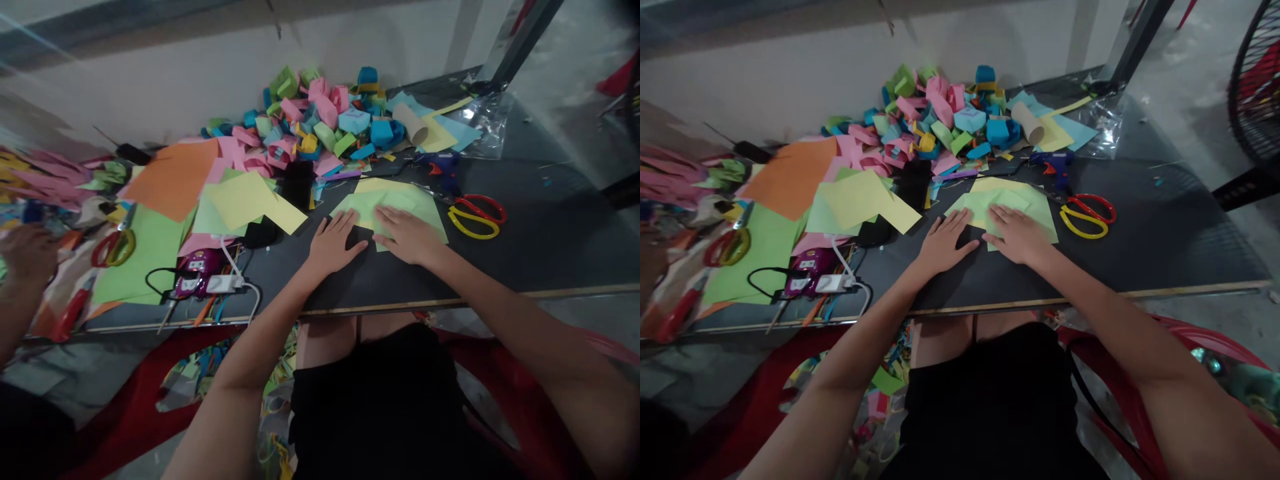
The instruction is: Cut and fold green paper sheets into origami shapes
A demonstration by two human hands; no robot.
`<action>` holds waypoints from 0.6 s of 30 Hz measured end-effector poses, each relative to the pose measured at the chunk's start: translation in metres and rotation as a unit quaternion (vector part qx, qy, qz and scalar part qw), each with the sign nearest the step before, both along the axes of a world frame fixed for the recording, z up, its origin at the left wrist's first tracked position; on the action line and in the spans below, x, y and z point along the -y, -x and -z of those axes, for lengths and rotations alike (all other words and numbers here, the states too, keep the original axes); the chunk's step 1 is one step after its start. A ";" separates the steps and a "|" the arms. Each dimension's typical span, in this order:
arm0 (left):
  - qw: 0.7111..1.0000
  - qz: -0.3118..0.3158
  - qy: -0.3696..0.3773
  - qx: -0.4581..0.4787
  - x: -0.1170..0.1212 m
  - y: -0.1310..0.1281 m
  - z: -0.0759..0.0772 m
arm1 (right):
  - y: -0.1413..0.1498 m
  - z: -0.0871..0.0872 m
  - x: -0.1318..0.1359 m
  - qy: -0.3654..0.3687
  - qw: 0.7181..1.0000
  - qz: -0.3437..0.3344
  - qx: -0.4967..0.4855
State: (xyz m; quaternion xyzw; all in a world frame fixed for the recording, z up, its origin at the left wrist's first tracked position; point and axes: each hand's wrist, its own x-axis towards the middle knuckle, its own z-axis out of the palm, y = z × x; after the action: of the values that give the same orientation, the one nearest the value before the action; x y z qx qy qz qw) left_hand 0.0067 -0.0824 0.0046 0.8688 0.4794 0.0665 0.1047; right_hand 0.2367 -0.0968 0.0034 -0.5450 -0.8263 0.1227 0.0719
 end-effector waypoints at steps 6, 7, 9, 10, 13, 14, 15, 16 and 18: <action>1.000 -0.017 -0.004 0.013 0.000 0.001 0.001 | -0.029 0.000 0.003 -0.009 1.000 0.012 0.018; 1.000 -0.020 -0.007 0.020 -0.001 0.000 0.002 | -0.028 0.000 0.004 -0.016 1.000 0.017 0.021; 0.999 -0.032 -0.012 0.035 -0.006 -0.004 0.003 | -0.021 -0.001 0.007 -0.042 0.998 0.036 0.029; 0.998 -0.041 -0.015 0.041 -0.010 -0.007 0.003 | -0.016 -0.002 0.009 -0.059 0.997 0.047 0.035; 0.995 -0.071 -0.053 0.051 -0.024 -0.018 0.002 | 0.009 -0.011 0.018 -0.099 0.991 0.057 0.066; 0.994 -0.075 -0.067 0.050 -0.029 -0.021 0.002 | 0.019 -0.016 0.022 -0.107 0.990 0.048 0.074; 0.993 -0.077 -0.076 0.048 -0.035 -0.024 0.001 | 0.029 -0.022 0.026 -0.114 0.990 0.028 0.082; 0.993 -0.075 -0.077 0.045 -0.040 -0.025 0.001 | 0.040 -0.028 0.031 -0.111 0.990 0.006 0.088; 0.997 -0.052 -0.052 0.039 -0.054 -0.023 0.001 | 0.061 -0.039 0.038 -0.073 0.993 -0.026 0.086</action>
State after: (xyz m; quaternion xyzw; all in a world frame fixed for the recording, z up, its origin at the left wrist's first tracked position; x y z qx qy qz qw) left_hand 0.0301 -0.0288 0.0038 0.8435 0.5157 0.1302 0.0747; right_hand 0.1760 -0.1352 0.0429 -0.5251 -0.8501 0.0163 0.0368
